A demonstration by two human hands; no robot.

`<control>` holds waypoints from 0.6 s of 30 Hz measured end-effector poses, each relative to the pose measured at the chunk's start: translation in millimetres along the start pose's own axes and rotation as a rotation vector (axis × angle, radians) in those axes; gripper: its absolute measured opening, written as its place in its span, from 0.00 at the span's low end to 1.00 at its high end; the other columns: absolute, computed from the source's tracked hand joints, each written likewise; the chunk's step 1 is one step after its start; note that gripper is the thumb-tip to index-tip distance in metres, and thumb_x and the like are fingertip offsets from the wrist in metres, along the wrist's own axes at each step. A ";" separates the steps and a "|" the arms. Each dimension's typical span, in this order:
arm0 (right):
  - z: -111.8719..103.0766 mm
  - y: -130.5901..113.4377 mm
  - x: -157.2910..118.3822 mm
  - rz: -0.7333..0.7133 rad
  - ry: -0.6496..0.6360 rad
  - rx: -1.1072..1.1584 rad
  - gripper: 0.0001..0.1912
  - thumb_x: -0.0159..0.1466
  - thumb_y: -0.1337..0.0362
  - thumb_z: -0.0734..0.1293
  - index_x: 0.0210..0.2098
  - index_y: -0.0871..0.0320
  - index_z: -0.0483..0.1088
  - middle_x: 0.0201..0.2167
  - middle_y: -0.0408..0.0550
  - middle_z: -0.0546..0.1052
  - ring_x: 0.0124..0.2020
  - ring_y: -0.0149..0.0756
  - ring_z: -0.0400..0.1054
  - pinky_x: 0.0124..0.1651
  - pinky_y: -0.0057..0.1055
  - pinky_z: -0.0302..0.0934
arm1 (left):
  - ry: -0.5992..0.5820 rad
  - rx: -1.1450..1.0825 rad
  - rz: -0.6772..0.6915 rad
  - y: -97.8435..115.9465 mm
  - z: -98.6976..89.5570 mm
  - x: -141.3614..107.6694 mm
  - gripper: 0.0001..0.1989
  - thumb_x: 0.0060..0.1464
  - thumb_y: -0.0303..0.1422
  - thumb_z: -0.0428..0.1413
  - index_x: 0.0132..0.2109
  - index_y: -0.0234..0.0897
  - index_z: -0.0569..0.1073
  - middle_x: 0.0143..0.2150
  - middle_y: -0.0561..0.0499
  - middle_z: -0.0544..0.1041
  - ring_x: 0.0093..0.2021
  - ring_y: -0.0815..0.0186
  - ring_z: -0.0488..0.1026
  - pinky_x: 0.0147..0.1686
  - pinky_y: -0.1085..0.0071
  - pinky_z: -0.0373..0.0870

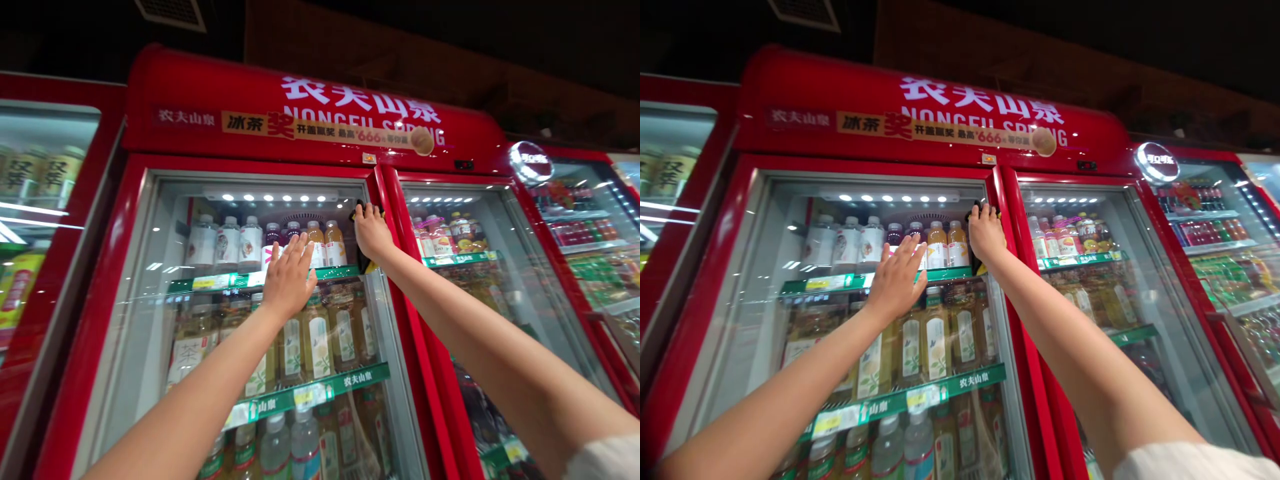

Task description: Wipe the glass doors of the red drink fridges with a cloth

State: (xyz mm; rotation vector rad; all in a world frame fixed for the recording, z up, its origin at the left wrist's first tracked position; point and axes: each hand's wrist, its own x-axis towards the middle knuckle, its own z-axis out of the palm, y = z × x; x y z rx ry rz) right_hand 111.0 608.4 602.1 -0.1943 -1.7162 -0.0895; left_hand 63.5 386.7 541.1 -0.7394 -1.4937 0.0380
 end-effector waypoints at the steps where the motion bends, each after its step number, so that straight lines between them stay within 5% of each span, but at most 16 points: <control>1: -0.4 -2.8 9.1 0.011 0.012 0.024 0.30 0.70 0.77 0.50 0.70 0.72 0.58 0.70 0.72 0.60 0.71 0.61 0.56 0.64 0.53 0.62 | 0.007 0.003 0.000 -3.0 -1.1 -1.2 0.28 0.64 0.32 0.48 0.70 0.31 0.63 0.75 0.40 0.57 0.75 0.52 0.54 0.74 0.44 0.46; 4: -0.2 -4.7 16.2 -0.087 0.039 0.089 0.32 0.68 0.78 0.53 0.70 0.65 0.61 0.71 0.63 0.62 0.72 0.57 0.55 0.66 0.54 0.61 | 0.021 0.009 0.004 -11.4 -2.4 -6.1 0.28 0.65 0.33 0.48 0.69 0.32 0.64 0.74 0.39 0.58 0.75 0.52 0.55 0.74 0.44 0.47; 9: 5.9 20.2 -22.6 -0.432 0.027 0.145 0.31 0.68 0.75 0.55 0.69 0.56 0.64 0.72 0.48 0.62 0.73 0.45 0.54 0.70 0.47 0.58 | 0.046 0.012 0.019 -21.3 -1.7 -13.4 0.28 0.65 0.34 0.48 0.70 0.31 0.63 0.75 0.39 0.58 0.75 0.53 0.54 0.74 0.46 0.47; 12: 11.1 27.4 -22.3 -0.376 0.068 0.160 0.30 0.69 0.74 0.54 0.68 0.53 0.65 0.71 0.46 0.64 0.73 0.45 0.55 0.70 0.48 0.60 | 0.056 0.001 0.033 -25.0 -2.9 -13.0 0.29 0.65 0.34 0.49 0.71 0.32 0.61 0.75 0.39 0.58 0.75 0.53 0.54 0.74 0.46 0.46; 15: 14.2 12.5 -0.8 -0.203 0.140 0.188 0.33 0.67 0.76 0.55 0.68 0.54 0.65 0.70 0.48 0.65 0.72 0.51 0.57 0.68 0.54 0.61 | 0.046 0.002 0.034 -26.0 -4.1 -9.0 0.29 0.65 0.34 0.49 0.70 0.32 0.61 0.75 0.40 0.58 0.75 0.53 0.54 0.74 0.45 0.46; 18: 11.5 -4.8 7.4 -0.224 0.142 0.205 0.32 0.67 0.76 0.56 0.68 0.55 0.65 0.70 0.48 0.65 0.72 0.52 0.56 0.68 0.55 0.60 | 0.038 0.012 0.030 -26.2 -4.1 -6.2 0.27 0.65 0.33 0.48 0.69 0.31 0.62 0.74 0.39 0.59 0.75 0.53 0.55 0.74 0.44 0.46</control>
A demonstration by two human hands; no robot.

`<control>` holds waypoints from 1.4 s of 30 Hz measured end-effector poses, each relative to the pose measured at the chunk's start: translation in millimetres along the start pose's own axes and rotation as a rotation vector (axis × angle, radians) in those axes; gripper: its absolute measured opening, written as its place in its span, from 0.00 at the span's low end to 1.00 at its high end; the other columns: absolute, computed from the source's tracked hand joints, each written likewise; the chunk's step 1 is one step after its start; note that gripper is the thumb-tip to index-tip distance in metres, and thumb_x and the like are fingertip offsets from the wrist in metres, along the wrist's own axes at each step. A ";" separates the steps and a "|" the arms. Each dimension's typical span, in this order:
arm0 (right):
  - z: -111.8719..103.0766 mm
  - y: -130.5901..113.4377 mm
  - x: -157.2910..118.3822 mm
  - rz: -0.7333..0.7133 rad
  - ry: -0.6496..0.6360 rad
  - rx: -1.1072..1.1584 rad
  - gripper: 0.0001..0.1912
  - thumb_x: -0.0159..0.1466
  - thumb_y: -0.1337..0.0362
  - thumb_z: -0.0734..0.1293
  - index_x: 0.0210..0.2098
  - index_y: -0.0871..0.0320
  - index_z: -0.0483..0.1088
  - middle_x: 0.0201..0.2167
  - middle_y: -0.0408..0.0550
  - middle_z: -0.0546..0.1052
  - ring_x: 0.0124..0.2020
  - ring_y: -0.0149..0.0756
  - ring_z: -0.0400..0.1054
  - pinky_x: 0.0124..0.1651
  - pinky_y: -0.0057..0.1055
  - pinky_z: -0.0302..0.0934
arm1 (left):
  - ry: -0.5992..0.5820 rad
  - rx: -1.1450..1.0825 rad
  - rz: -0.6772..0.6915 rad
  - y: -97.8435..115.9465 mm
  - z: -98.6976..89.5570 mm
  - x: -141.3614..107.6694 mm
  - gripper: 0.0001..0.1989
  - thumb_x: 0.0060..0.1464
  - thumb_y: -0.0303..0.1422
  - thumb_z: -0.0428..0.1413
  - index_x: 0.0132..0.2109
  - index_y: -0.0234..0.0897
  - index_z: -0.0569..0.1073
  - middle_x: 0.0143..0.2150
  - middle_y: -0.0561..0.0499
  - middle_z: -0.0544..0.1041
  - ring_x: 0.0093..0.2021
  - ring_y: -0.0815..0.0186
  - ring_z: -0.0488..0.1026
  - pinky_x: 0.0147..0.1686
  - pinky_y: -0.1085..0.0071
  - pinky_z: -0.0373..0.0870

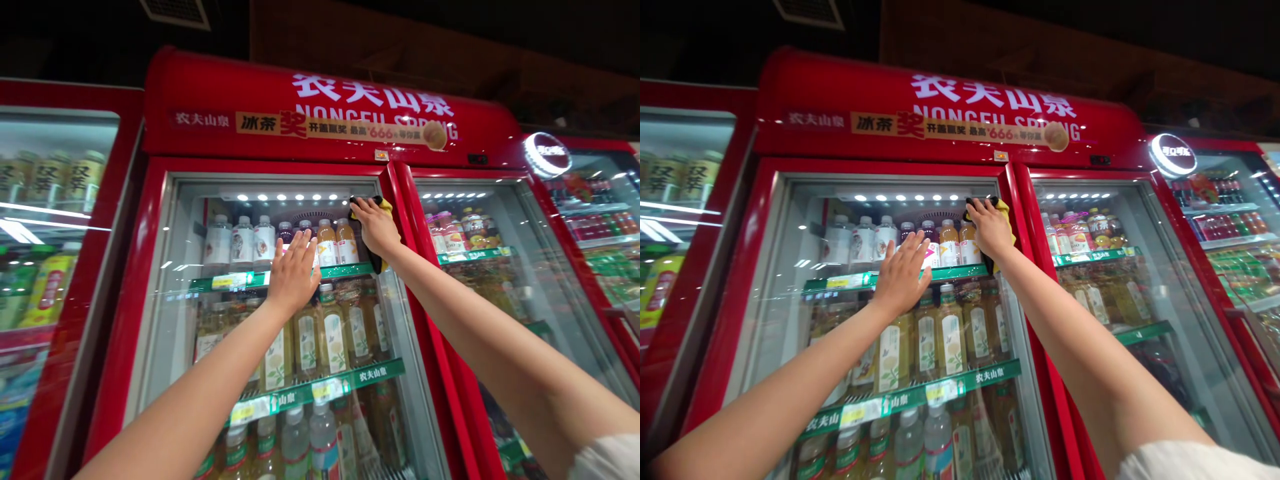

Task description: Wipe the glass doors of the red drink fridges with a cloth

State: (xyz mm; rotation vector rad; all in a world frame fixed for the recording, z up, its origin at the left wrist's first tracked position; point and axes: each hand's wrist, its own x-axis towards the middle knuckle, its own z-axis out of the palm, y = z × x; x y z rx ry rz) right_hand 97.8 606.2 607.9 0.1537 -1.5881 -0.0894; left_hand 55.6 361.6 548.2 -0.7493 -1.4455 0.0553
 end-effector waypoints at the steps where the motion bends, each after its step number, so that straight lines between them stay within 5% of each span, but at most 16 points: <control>1: -2.0 -2.6 -2.9 -0.059 -0.027 0.010 0.32 0.67 0.75 0.56 0.68 0.55 0.65 0.70 0.48 0.65 0.72 0.51 0.56 0.69 0.53 0.59 | -0.001 0.002 0.004 -0.8 -0.2 -0.1 0.27 0.66 0.33 0.47 0.69 0.31 0.62 0.74 0.39 0.59 0.75 0.53 0.55 0.74 0.44 0.46; 6: -16.2 10.0 -33.1 -0.364 -0.171 0.060 0.33 0.67 0.76 0.56 0.68 0.50 0.65 0.71 0.42 0.63 0.74 0.42 0.52 0.72 0.48 0.57 | -0.032 0.007 0.070 -17.0 -7.7 -7.0 0.28 0.65 0.33 0.48 0.69 0.30 0.63 0.74 0.39 0.60 0.74 0.55 0.56 0.74 0.50 0.51; 9: -10.1 8.3 -21.3 -0.220 -0.105 0.034 0.33 0.67 0.76 0.56 0.68 0.51 0.66 0.70 0.44 0.64 0.73 0.45 0.54 0.70 0.51 0.59 | -0.057 0.026 0.075 -32.9 -16.5 -9.7 0.28 0.65 0.32 0.48 0.69 0.30 0.63 0.74 0.40 0.60 0.74 0.55 0.57 0.73 0.52 0.53; 13: 6.2 -33.7 9.0 -0.009 -0.024 -0.018 0.32 0.68 0.74 0.55 0.70 0.56 0.62 0.71 0.50 0.63 0.72 0.53 0.55 0.68 0.56 0.59 | -0.078 0.064 0.031 -48.5 -25.9 -10.3 0.27 0.65 0.32 0.47 0.69 0.29 0.64 0.73 0.39 0.61 0.74 0.54 0.58 0.73 0.52 0.52; 17: 5.6 -63.7 -3.2 -0.162 -0.080 0.008 0.30 0.73 0.65 0.56 0.74 0.59 0.54 0.71 0.52 0.62 0.73 0.51 0.53 0.69 0.51 0.58 | -0.074 0.054 0.015 -56.7 -31.2 -16.6 0.27 0.65 0.33 0.47 0.68 0.31 0.65 0.73 0.40 0.62 0.73 0.54 0.58 0.73 0.51 0.52; 20: -0.6 -57.2 -19.5 -0.296 -0.127 0.035 0.27 0.74 0.65 0.56 0.71 0.52 0.61 0.70 0.44 0.65 0.73 0.44 0.55 0.70 0.46 0.57 | -0.083 0.042 0.023 -65.9 -35.9 -25.4 0.27 0.64 0.33 0.48 0.68 0.32 0.65 0.73 0.41 0.62 0.74 0.53 0.58 0.73 0.50 0.52; 23: 1.0 -54.8 -9.7 -0.183 -0.077 0.029 0.26 0.73 0.67 0.55 0.68 0.49 0.65 0.69 0.43 0.67 0.71 0.45 0.58 0.68 0.48 0.60 | -0.087 0.037 0.013 -79.9 -41.6 -32.9 0.27 0.64 0.33 0.48 0.69 0.34 0.65 0.74 0.41 0.61 0.74 0.53 0.57 0.73 0.50 0.51; 27: 12.4 -88.6 21.2 -0.030 -0.007 0.015 0.26 0.73 0.66 0.56 0.69 0.53 0.64 0.69 0.48 0.66 0.70 0.54 0.59 0.65 0.54 0.62 | -0.083 0.037 -0.031 -94.8 -47.2 -38.6 0.28 0.63 0.32 0.48 0.69 0.34 0.64 0.75 0.41 0.59 0.74 0.53 0.56 0.73 0.50 0.51; 30: 14.3 -111.3 18.9 -0.142 -0.047 0.026 0.26 0.73 0.65 0.56 0.69 0.51 0.63 0.70 0.45 0.65 0.71 0.52 0.58 0.66 0.52 0.60 | -0.093 0.041 -0.021 -98.3 -50.0 -43.9 0.27 0.64 0.32 0.48 0.69 0.33 0.64 0.75 0.40 0.58 0.74 0.53 0.56 0.73 0.50 0.51; 34: 6.2 -101.1 -6.3 -0.312 -0.114 0.043 0.27 0.72 0.68 0.57 0.68 0.45 0.65 0.68 0.39 0.67 0.71 0.44 0.59 0.68 0.49 0.60 | -0.102 0.030 -0.010 -102.9 -54.1 -55.6 0.27 0.64 0.32 0.47 0.69 0.34 0.63 0.75 0.40 0.59 0.75 0.53 0.56 0.73 0.50 0.52; 38: 5.7 -94.8 4.4 -0.160 -0.057 0.016 0.27 0.72 0.70 0.56 0.67 0.50 0.66 0.68 0.44 0.68 0.70 0.48 0.60 0.65 0.51 0.62 | -0.111 0.043 -0.006 -112.7 -57.4 -66.5 0.27 0.64 0.31 0.48 0.69 0.34 0.63 0.75 0.40 0.59 0.74 0.53 0.57 0.73 0.51 0.53; 42: 14.0 -130.2 32.3 -0.022 -0.018 -0.015 0.27 0.72 0.68 0.55 0.68 0.53 0.65 0.69 0.47 0.67 0.69 0.55 0.60 0.62 0.53 0.63 | -0.111 0.055 0.008 -117.3 -58.6 -70.9 0.27 0.65 0.32 0.48 0.69 0.35 0.63 0.74 0.41 0.60 0.74 0.54 0.57 0.73 0.52 0.52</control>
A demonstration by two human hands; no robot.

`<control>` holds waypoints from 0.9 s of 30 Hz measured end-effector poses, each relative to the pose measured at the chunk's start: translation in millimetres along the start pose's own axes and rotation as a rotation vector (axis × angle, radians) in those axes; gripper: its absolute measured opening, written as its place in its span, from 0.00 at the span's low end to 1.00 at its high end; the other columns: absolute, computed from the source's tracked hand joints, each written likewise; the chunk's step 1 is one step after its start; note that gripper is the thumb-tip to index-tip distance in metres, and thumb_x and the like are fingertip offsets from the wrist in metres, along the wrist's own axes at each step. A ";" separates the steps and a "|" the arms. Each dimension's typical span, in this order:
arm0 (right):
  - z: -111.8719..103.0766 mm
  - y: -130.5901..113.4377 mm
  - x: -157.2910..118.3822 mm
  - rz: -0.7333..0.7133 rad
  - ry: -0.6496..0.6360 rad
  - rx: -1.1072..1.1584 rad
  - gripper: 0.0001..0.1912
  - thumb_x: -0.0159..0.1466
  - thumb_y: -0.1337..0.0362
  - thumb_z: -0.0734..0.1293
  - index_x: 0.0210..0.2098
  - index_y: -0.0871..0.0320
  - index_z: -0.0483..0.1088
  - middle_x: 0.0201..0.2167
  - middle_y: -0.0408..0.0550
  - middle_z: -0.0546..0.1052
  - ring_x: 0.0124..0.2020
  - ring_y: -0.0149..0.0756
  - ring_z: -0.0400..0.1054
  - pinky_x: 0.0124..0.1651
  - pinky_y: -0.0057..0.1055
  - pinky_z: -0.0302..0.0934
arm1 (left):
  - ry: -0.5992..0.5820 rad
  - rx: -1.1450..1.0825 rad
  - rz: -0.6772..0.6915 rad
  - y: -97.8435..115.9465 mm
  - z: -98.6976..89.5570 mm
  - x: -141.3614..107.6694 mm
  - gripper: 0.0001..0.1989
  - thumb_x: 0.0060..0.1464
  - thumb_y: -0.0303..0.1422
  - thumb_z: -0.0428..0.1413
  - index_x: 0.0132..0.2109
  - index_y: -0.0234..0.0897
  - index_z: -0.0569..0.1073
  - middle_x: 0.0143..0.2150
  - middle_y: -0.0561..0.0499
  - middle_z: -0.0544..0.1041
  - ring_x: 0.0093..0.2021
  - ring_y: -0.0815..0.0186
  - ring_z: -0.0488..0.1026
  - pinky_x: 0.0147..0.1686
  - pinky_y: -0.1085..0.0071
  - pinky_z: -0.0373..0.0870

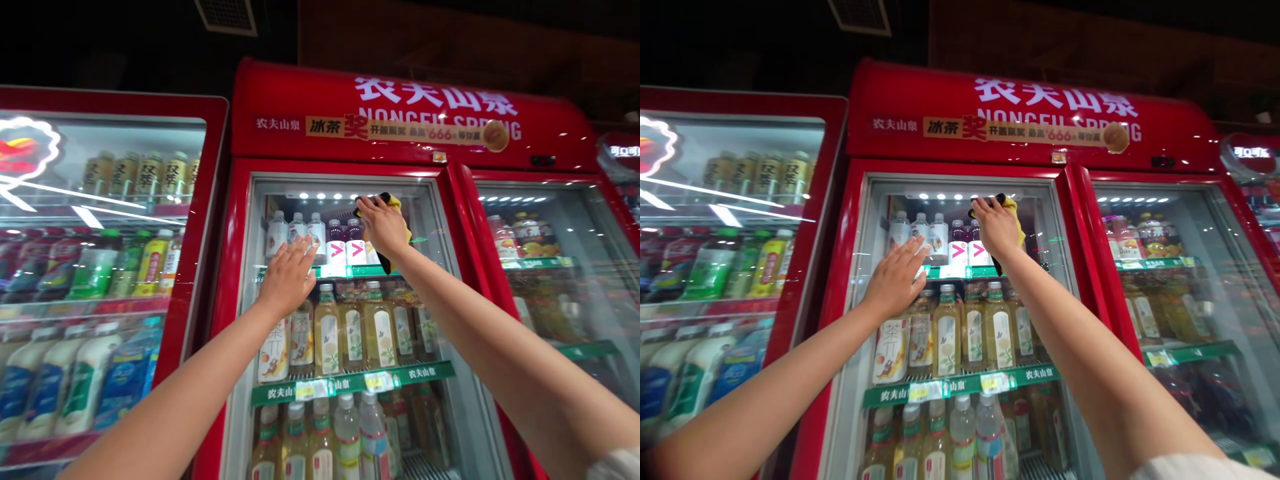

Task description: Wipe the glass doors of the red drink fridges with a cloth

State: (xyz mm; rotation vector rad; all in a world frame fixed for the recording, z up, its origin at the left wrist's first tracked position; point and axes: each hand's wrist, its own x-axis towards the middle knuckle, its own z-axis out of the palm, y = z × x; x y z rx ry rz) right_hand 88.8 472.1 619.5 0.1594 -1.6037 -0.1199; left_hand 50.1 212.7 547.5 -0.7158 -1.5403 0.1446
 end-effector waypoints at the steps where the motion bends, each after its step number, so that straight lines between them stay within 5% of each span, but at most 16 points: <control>1: 0.9 -8.7 1.3 -0.023 -0.006 0.001 0.27 0.72 0.68 0.55 0.68 0.53 0.65 0.69 0.46 0.66 0.70 0.55 0.59 0.61 0.53 0.63 | 0.000 -0.002 0.001 0.1 -0.2 -0.5 0.27 0.65 0.32 0.48 0.70 0.35 0.62 0.74 0.41 0.60 0.74 0.54 0.57 0.73 0.52 0.52; 7: -5.8 -0.7 -29.4 -0.260 -0.084 0.029 0.26 0.72 0.68 0.56 0.67 0.47 0.67 0.68 0.40 0.67 0.70 0.47 0.59 0.63 0.48 0.61 | 0.006 -0.020 -0.013 -3.4 -3.7 -4.6 0.28 0.65 0.31 0.47 0.69 0.31 0.63 0.74 0.39 0.60 0.74 0.54 0.57 0.73 0.52 0.53; 10: -4.6 7.0 -24.2 -0.112 -0.040 0.011 0.27 0.72 0.68 0.56 0.67 0.46 0.67 0.68 0.41 0.68 0.69 0.48 0.61 0.60 0.50 0.62 | 0.004 -0.002 -0.019 -11.7 -6.0 -6.4 0.27 0.64 0.31 0.47 0.68 0.30 0.65 0.74 0.39 0.61 0.73 0.53 0.58 0.73 0.52 0.53; 14: 4.4 -24.9 1.9 0.079 0.000 -0.013 0.27 0.72 0.69 0.55 0.68 0.51 0.65 0.69 0.46 0.67 0.69 0.56 0.60 0.59 0.53 0.62 | -0.003 0.002 0.000 -20.7 -7.6 -6.0 0.27 0.64 0.32 0.48 0.68 0.31 0.66 0.73 0.39 0.61 0.74 0.53 0.58 0.73 0.51 0.52; 17: 6.8 -50.0 -0.3 -0.055 -0.022 -0.004 0.28 0.71 0.69 0.55 0.68 0.50 0.64 0.69 0.44 0.66 0.70 0.54 0.58 0.60 0.53 0.61 | 0.007 -0.005 -0.040 -25.8 -8.0 -7.3 0.27 0.64 0.32 0.47 0.69 0.31 0.65 0.74 0.39 0.60 0.74 0.54 0.57 0.73 0.51 0.53; 21: 3.2 -47.8 -22.0 -0.265 -0.092 0.019 0.29 0.71 0.70 0.56 0.68 0.46 0.64 0.69 0.38 0.66 0.70 0.48 0.59 0.61 0.51 0.61 | 0.021 -0.023 -0.074 -37.2 -10.4 -16.2 0.28 0.65 0.31 0.46 0.70 0.33 0.64 0.74 0.40 0.60 0.74 0.53 0.57 0.73 0.50 0.53; 27: 9.1 -64.9 2.7 -0.075 0.002 0.023 0.31 0.69 0.71 0.56 0.68 0.45 0.65 0.68 0.41 0.68 0.69 0.52 0.61 0.59 0.54 0.63 | 0.033 0.005 -0.054 -54.7 -17.6 -29.9 0.27 0.66 0.31 0.45 0.69 0.34 0.65 0.73 0.41 0.62 0.74 0.54 0.56 0.74 0.50 0.51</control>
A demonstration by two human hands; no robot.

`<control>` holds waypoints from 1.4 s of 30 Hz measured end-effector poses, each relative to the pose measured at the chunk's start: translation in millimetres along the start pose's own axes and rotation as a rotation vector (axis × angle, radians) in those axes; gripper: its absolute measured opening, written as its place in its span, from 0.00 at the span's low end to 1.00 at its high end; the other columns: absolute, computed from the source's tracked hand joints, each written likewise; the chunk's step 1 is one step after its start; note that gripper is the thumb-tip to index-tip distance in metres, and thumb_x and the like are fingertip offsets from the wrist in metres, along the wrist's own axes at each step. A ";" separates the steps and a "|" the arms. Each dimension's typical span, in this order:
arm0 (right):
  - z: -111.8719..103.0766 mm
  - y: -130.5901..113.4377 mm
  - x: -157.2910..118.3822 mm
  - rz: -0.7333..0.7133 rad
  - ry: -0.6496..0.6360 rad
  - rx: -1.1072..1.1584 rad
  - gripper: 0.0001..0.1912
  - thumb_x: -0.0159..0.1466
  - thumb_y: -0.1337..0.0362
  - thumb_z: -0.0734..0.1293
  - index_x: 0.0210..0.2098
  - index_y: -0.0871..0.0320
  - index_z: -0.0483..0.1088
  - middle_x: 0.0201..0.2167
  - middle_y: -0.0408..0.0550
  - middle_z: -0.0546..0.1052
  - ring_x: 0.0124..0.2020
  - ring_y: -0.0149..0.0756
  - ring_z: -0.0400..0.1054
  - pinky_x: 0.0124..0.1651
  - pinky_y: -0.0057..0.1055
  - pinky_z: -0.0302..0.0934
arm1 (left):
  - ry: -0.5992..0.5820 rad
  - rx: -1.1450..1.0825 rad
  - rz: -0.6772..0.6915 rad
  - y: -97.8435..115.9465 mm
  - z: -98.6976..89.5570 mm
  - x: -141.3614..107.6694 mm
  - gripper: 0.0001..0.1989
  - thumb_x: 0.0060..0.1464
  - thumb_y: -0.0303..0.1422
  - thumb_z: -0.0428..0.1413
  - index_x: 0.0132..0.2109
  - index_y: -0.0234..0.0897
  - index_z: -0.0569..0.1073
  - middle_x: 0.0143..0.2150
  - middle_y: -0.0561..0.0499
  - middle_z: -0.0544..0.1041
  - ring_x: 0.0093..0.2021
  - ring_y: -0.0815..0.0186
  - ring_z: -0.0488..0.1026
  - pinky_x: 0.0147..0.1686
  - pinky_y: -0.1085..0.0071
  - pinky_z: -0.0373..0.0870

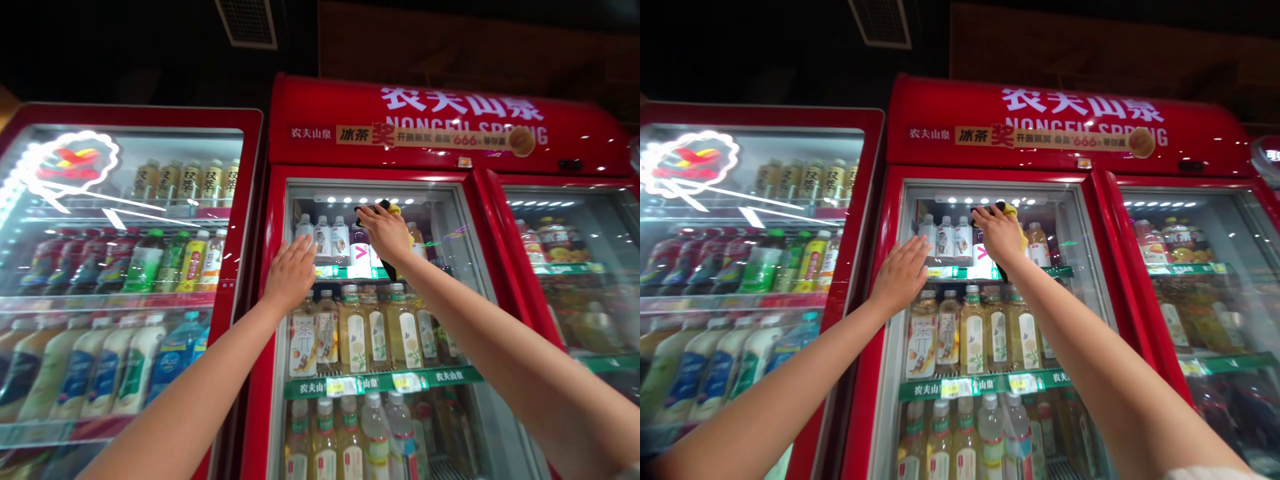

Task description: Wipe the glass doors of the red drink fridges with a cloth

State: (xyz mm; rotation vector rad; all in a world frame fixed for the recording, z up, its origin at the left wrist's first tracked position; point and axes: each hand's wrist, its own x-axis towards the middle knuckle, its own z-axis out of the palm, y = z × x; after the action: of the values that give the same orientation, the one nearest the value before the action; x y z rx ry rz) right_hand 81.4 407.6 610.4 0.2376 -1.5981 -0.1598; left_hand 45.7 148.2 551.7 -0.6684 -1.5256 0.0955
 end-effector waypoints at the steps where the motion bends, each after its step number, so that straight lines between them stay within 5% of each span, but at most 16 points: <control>1: 1.9 -9.2 5.9 0.021 0.013 0.000 0.31 0.69 0.71 0.56 0.68 0.45 0.65 0.68 0.42 0.68 0.68 0.53 0.61 0.58 0.54 0.63 | -0.004 0.008 0.005 -2.2 -0.9 -1.3 0.26 0.66 0.31 0.45 0.69 0.33 0.66 0.73 0.41 0.62 0.74 0.54 0.56 0.74 0.50 0.51; 4: 4.6 -31.0 8.4 -0.042 -0.004 0.008 0.30 0.69 0.70 0.57 0.68 0.46 0.65 0.68 0.42 0.67 0.69 0.54 0.60 0.59 0.54 0.62 | -0.008 0.020 0.018 -8.2 -2.7 -6.2 0.26 0.66 0.30 0.45 0.68 0.34 0.66 0.73 0.42 0.62 0.74 0.55 0.57 0.74 0.51 0.52; 8: 2.5 -30.6 -8.8 -0.173 -0.038 0.045 0.26 0.71 0.68 0.56 0.65 0.43 0.68 0.67 0.37 0.69 0.69 0.47 0.61 0.60 0.50 0.61 | 0.007 0.019 0.020 -15.5 -2.3 -17.6 0.25 0.67 0.29 0.44 0.68 0.35 0.67 0.73 0.43 0.63 0.73 0.57 0.58 0.73 0.53 0.54; 12: 4.3 -33.7 -0.2 -0.018 0.023 0.047 0.25 0.72 0.67 0.56 0.63 0.44 0.70 0.65 0.39 0.71 0.68 0.47 0.63 0.59 0.49 0.62 | 0.027 0.011 0.015 -18.5 0.5 -27.7 0.25 0.67 0.28 0.43 0.67 0.34 0.67 0.73 0.43 0.64 0.73 0.59 0.58 0.73 0.54 0.55; 16: 9.2 -62.6 20.0 0.056 0.024 0.015 0.25 0.73 0.66 0.55 0.66 0.49 0.68 0.68 0.43 0.69 0.68 0.54 0.61 0.59 0.52 0.60 | 0.045 0.007 0.016 -18.5 3.7 -31.9 0.25 0.67 0.27 0.43 0.68 0.33 0.66 0.73 0.42 0.64 0.74 0.59 0.58 0.73 0.54 0.55; 23: 9.6 -67.2 -2.4 -0.203 -0.038 0.050 0.26 0.73 0.68 0.56 0.67 0.45 0.66 0.67 0.39 0.70 0.69 0.46 0.61 0.61 0.48 0.60 | 0.119 -0.033 0.026 -21.2 12.6 -36.1 0.23 0.67 0.27 0.45 0.65 0.32 0.69 0.71 0.41 0.66 0.72 0.57 0.61 0.72 0.53 0.58; 26: 13.1 -69.5 8.7 -0.070 0.020 0.072 0.25 0.72 0.69 0.56 0.65 0.49 0.69 0.64 0.42 0.73 0.67 0.48 0.63 0.60 0.50 0.61 | 0.144 -0.046 0.016 -21.1 15.2 -36.5 0.22 0.67 0.27 0.46 0.65 0.31 0.69 0.71 0.41 0.67 0.72 0.56 0.61 0.72 0.53 0.58; 30: 18.8 -102.5 34.5 0.038 0.054 0.077 0.24 0.72 0.69 0.56 0.63 0.52 0.71 0.65 0.44 0.72 0.67 0.52 0.63 0.61 0.51 0.60 | 0.157 -0.073 -0.029 -20.6 15.5 -41.3 0.21 0.67 0.28 0.46 0.64 0.29 0.69 0.70 0.38 0.67 0.73 0.55 0.59 0.72 0.53 0.59; 33: 19.4 -122.5 35.4 -0.097 0.004 0.079 0.25 0.72 0.69 0.57 0.64 0.52 0.70 0.66 0.43 0.71 0.68 0.50 0.62 0.62 0.49 0.60 | 0.164 -0.107 -0.062 -21.9 15.2 -51.8 0.21 0.66 0.27 0.46 0.63 0.28 0.68 0.70 0.36 0.67 0.74 0.55 0.57 0.71 0.53 0.60; 37: 19.7 -119.2 28.6 -0.263 -0.061 0.108 0.24 0.72 0.69 0.58 0.64 0.47 0.70 0.65 0.38 0.71 0.68 0.44 0.62 0.62 0.45 0.60 | 0.172 -0.148 -0.064 -25.4 16.6 -65.9 0.24 0.66 0.26 0.45 0.66 0.30 0.65 0.71 0.37 0.65 0.75 0.56 0.55 0.72 0.51 0.58; 42: 22.9 -126.4 39.8 -0.072 0.003 0.074 0.27 0.70 0.72 0.57 0.65 0.50 0.70 0.66 0.42 0.70 0.68 0.48 0.62 0.61 0.49 0.60 | 0.152 -0.131 -0.078 -26.1 18.2 -69.9 0.25 0.67 0.27 0.45 0.68 0.28 0.63 0.72 0.35 0.64 0.74 0.55 0.56 0.71 0.53 0.61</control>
State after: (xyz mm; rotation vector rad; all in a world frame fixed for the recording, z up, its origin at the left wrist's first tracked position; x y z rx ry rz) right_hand 64.1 274.3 616.6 0.3529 -1.5949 -0.1560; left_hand 14.2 100.9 500.0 -0.7028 -1.4175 -0.1126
